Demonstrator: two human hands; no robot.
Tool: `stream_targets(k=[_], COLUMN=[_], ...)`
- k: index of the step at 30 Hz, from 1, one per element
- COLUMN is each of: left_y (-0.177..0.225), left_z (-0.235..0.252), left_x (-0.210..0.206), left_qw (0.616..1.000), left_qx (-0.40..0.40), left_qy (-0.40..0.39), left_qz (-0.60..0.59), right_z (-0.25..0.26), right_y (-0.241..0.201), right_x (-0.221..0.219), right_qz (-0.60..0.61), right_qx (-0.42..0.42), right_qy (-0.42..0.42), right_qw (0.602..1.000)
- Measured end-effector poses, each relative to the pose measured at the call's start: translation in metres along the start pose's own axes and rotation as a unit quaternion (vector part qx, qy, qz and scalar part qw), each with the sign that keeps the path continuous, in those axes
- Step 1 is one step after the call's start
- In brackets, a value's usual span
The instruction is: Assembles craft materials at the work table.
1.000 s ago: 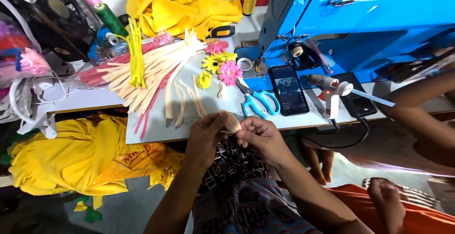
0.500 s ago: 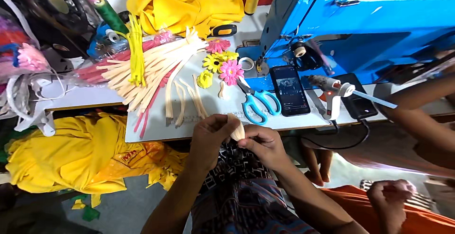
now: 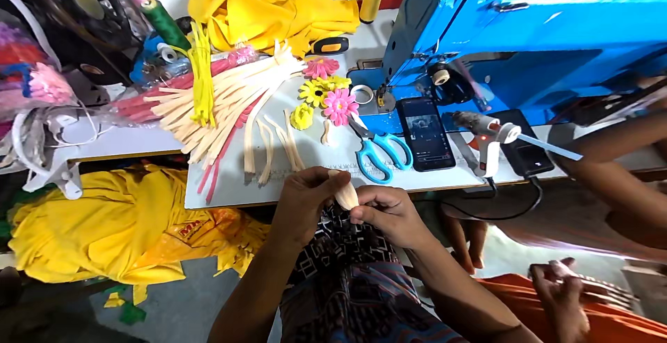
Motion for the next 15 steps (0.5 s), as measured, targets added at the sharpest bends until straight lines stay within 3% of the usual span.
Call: stream_targets(k=[6, 15], left_y=[0.017, 0.024], left_z=[-0.002, -0.008], left_x=[0.003, 0.003], left_qw=[0.993, 0.971], left_qx=[-0.051, -0.137], left_qy=[-0.027, 0.003], left_qz=[0.105, 0.198], right_z=[-0.002, 0.0], right_y=[0.006, -0.014], right_x=[0.001, -0.006], right_qz=[0.05, -0.041], right_qx=[-0.044, 0.06], right_qy=[-0.002, -0.063], right_qw=[0.998, 0.995])
Point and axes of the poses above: each hand's wrist, its own z-axis towards the middle knuckle, its own x-axis out of the back of the hand, y = z × x, the point moved 10 cm from there along z, towards the middle knuckle, and after that the axes turned 12 degrees about z, right-handed, at the moved point
